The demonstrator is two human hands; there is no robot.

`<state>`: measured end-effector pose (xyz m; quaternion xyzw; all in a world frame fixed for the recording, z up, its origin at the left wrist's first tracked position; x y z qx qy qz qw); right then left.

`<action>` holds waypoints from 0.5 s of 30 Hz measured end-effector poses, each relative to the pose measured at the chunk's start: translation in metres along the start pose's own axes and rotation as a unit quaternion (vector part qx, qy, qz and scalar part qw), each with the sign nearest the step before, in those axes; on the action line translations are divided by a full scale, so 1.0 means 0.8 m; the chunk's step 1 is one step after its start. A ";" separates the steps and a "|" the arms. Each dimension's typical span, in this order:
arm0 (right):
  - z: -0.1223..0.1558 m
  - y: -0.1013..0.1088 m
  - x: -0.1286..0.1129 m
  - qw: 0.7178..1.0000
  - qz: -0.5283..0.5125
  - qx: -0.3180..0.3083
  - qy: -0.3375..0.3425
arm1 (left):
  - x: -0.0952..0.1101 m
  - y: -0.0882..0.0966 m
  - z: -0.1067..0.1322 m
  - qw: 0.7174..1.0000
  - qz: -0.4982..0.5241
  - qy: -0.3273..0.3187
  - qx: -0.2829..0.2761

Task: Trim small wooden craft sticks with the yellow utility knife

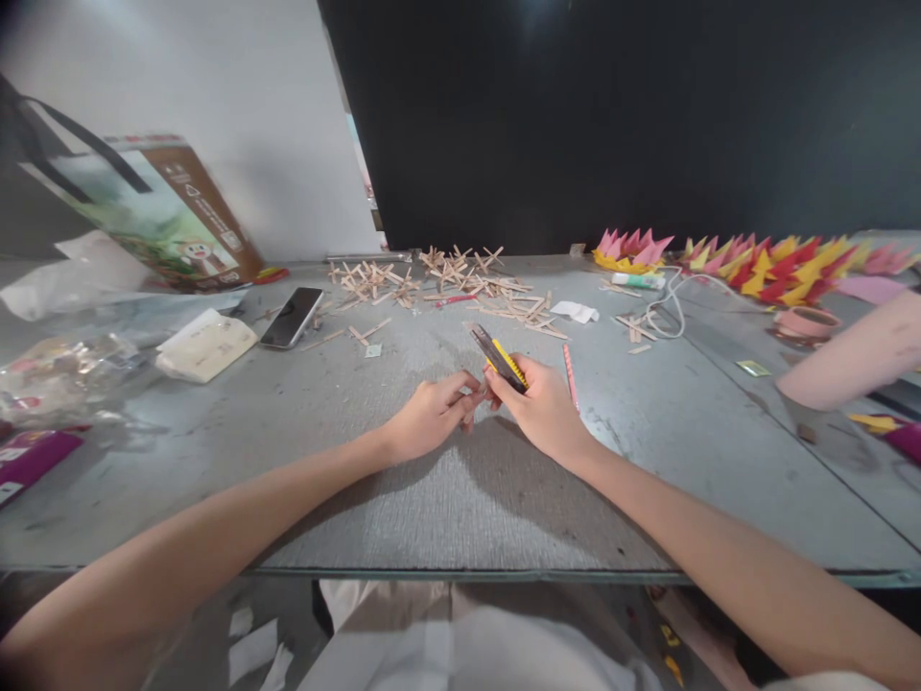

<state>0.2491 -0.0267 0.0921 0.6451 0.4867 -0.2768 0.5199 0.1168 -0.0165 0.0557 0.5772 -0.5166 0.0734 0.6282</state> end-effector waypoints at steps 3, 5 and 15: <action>0.000 -0.001 0.000 1.000 -0.021 -0.004 0.003 | 0.000 0.002 -0.001 0.999 0.033 0.009 0.009; 0.001 -0.001 0.003 0.999 -0.035 -0.001 -0.004 | -0.002 0.007 -0.002 0.998 0.058 0.018 0.023; 0.004 -0.002 0.004 0.999 -0.004 -0.009 -0.039 | -0.027 0.027 -0.005 0.982 0.148 0.042 0.109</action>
Point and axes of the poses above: each hand's wrist, its own z-axis away from the middle knuckle, its own y-axis out of the back of the hand, x = y × z, the point moved 10 cm from there along -z, towards the middle knuckle, and after that the axes turned 6 degrees about -z, right-handed, at the moved point
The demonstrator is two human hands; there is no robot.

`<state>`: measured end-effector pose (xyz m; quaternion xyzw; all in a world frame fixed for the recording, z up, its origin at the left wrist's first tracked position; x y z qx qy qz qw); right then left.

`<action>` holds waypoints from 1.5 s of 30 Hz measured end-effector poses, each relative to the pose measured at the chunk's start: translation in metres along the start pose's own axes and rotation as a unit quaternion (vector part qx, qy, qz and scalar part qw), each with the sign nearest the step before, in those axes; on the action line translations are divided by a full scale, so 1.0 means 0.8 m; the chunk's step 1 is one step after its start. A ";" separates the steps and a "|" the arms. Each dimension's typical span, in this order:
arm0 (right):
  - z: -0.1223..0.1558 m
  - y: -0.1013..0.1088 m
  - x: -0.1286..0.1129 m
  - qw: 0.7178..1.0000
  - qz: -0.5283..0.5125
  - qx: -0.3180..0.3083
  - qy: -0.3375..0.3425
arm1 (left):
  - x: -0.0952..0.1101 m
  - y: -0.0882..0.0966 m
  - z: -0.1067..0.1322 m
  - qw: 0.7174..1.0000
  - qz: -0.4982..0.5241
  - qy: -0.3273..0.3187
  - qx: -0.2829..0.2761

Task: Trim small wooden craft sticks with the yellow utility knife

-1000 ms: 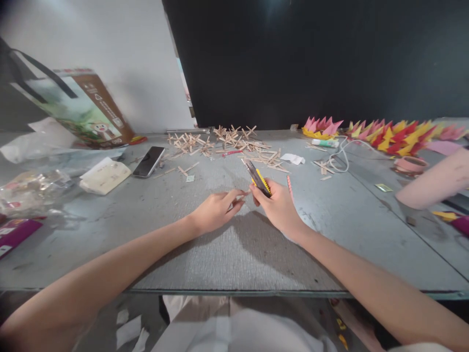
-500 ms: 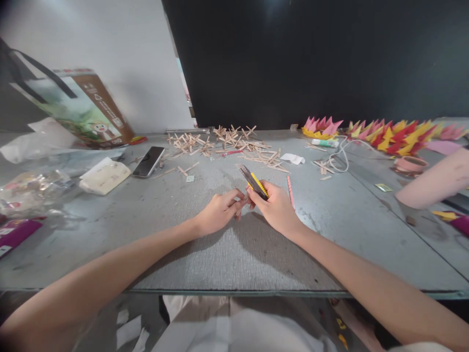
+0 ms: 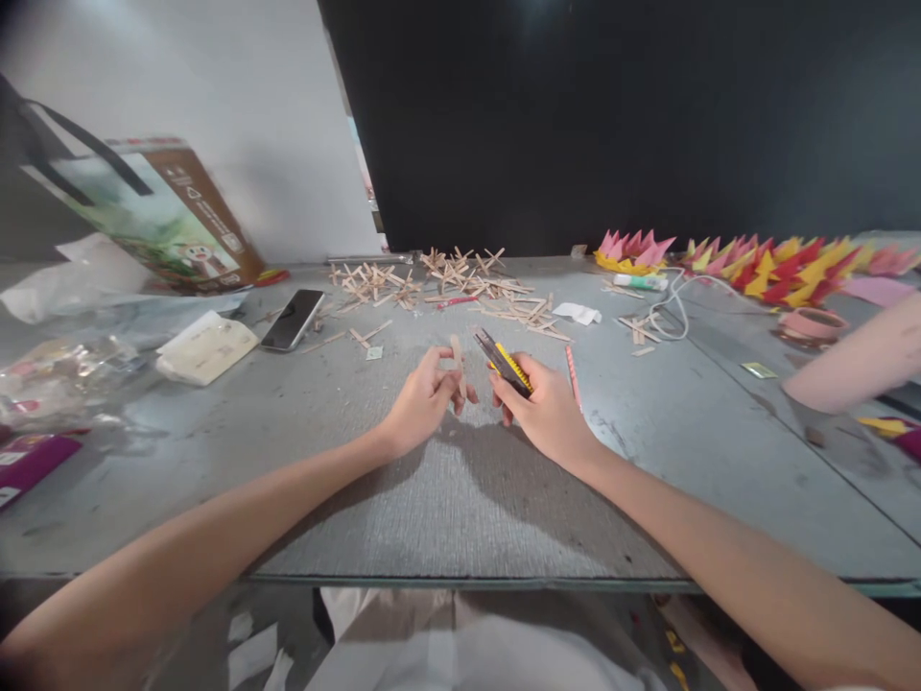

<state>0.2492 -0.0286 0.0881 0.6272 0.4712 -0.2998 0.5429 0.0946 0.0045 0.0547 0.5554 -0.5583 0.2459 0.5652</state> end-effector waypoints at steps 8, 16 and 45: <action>0.009 -0.013 0.001 0.998 0.029 -0.048 0.007 | -0.002 0.009 -0.002 0.999 0.006 -0.018 0.042; 0.010 -0.022 -0.004 0.991 0.081 -0.089 0.060 | 0.002 0.017 -0.001 0.998 0.017 -0.017 0.063; 0.014 -0.029 -0.012 0.989 0.084 -0.100 0.067 | 0.009 0.023 0.005 0.996 -0.046 -0.011 0.081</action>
Point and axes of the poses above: each hand's wrist, its own z-axis away from the middle knuckle, its own y-axis out of the back of the hand, x = y × z, the point moved 10 cm from there along -z, towards the middle knuckle, and after that the axes turned 6 degrees about -z, right-handed, at the moved point
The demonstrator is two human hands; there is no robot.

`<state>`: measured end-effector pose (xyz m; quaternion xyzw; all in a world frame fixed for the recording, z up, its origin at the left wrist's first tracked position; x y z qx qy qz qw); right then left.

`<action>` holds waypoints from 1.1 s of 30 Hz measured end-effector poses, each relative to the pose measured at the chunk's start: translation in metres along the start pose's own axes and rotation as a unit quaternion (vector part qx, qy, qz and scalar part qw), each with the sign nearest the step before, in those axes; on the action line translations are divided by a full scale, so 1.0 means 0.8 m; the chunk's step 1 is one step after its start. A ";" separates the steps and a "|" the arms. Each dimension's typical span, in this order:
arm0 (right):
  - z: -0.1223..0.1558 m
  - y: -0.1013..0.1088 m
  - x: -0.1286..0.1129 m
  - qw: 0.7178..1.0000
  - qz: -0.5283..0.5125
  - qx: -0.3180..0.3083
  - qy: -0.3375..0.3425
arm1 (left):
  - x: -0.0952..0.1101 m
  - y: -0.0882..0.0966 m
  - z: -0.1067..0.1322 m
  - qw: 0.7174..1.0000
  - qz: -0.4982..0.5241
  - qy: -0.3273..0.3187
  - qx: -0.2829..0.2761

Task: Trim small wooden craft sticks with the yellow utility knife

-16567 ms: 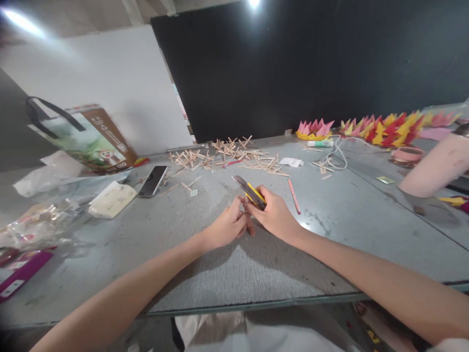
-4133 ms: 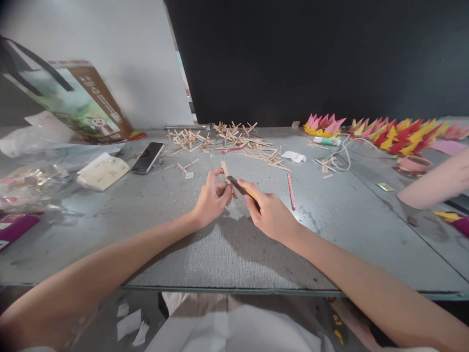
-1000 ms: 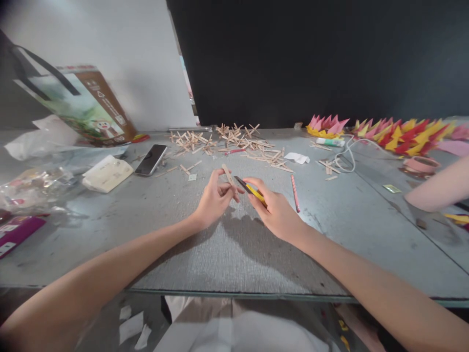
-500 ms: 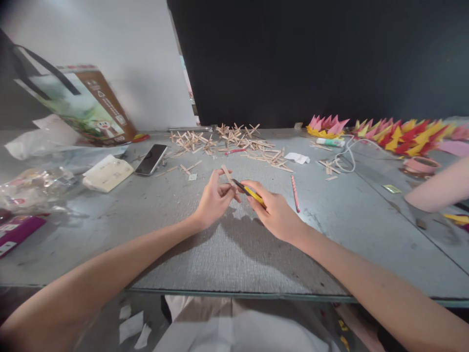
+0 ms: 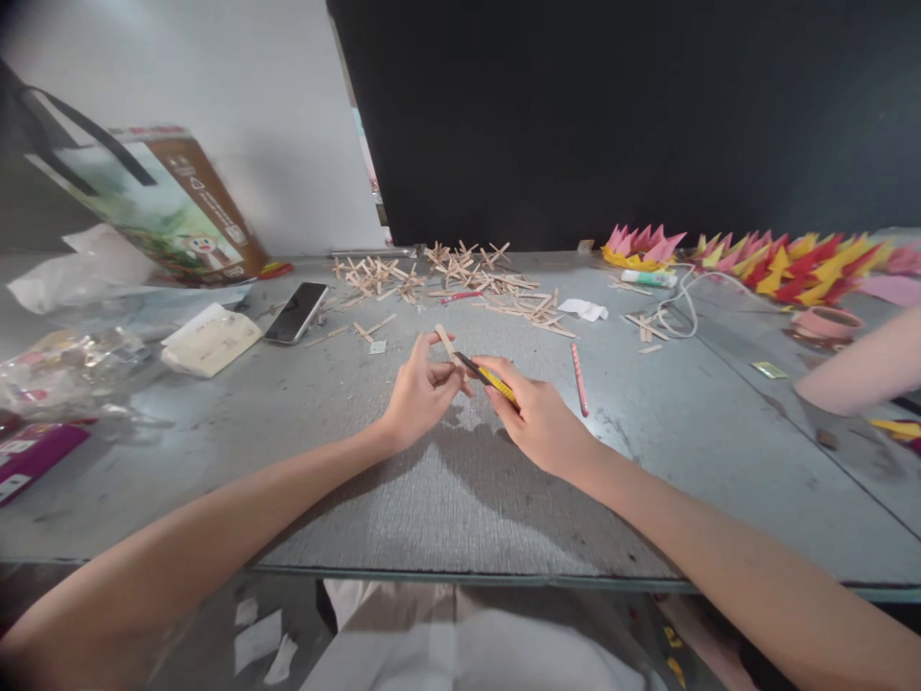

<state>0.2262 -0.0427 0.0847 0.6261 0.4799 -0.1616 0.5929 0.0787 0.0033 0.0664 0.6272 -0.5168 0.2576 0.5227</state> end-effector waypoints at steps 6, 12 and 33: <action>0.002 -0.004 -0.002 1.000 0.014 0.006 0.016 | 0.003 0.001 0.001 0.999 -0.036 -0.010 0.006; 0.002 -0.002 -0.001 1.000 0.012 0.007 0.023 | 0.009 0.000 0.001 0.998 -0.045 -0.043 0.003; 0.002 0.002 0.012 1.000 -0.023 -0.009 -0.006 | 0.008 -0.004 -0.006 0.994 -0.064 -0.073 -0.049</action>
Point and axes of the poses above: each hand's wrist, its own z-axis away from the middle knuckle, its own y-axis out of the back of the hand, x = y × z, the point moved 10 cm from there along -z, towards the middle knuckle, and after that the axes turned 6 degrees about -z, right-handed, at the moved point
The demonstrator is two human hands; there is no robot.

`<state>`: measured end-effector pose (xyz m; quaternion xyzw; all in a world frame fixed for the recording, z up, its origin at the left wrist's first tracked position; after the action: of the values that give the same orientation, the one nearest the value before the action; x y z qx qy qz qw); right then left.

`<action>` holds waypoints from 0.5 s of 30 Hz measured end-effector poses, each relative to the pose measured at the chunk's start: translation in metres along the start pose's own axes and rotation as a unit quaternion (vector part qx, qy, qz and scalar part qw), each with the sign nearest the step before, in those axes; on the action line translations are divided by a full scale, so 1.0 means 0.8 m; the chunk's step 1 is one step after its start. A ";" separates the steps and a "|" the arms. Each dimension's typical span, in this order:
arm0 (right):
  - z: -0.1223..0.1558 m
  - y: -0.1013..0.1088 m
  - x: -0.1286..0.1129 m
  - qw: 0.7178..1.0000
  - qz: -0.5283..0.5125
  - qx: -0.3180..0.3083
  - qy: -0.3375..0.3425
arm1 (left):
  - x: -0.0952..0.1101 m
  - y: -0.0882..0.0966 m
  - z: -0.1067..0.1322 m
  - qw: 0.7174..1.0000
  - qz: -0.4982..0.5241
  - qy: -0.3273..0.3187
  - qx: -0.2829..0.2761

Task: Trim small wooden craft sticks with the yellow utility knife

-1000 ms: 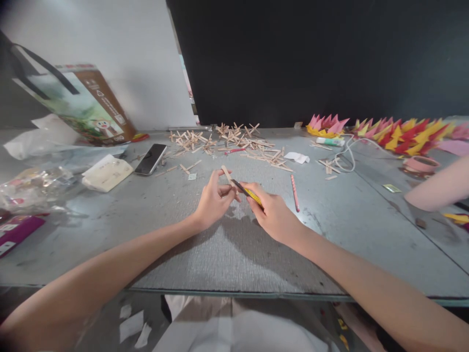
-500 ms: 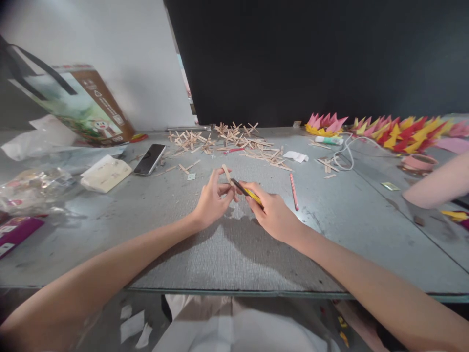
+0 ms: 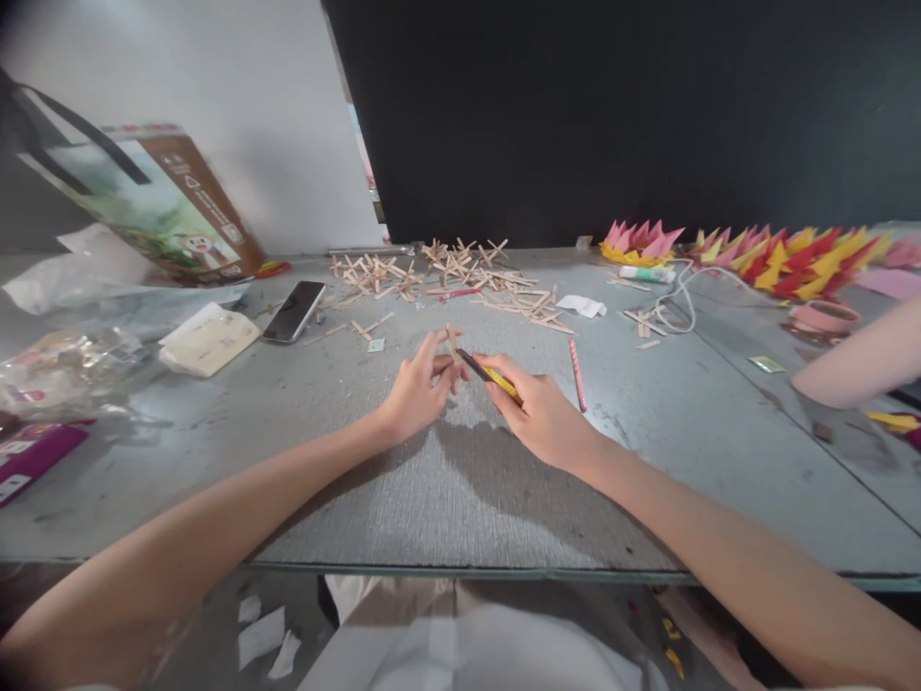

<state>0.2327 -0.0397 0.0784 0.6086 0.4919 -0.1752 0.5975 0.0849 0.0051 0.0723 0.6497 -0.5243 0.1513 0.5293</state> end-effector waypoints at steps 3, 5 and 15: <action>0.000 -0.001 0.000 1.000 -0.003 0.002 -0.003 | 0.001 -0.001 0.000 1.000 -0.019 0.002 -0.006; 0.001 -0.003 -0.001 1.000 -0.005 0.002 -0.004 | 0.001 -0.003 0.001 1.000 -0.009 0.011 -0.008; 0.002 -0.005 -0.003 1.000 -0.021 0.001 -0.013 | 0.004 -0.003 0.003 1.000 -0.014 0.009 -0.004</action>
<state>0.2286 -0.0430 0.0776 0.5968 0.4966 -0.1959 0.5990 0.0874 0.0015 0.0726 0.6537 -0.5107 0.1474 0.5387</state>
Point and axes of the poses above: each hand's wrist, its own z-axis away from the middle knuckle, its own y-axis out of the back of the hand, x = y × z, the point moved 10 cm from there along -z, towards the middle knuckle, and after that the axes turned 6 degrees about -z, right-handed, at the moved point
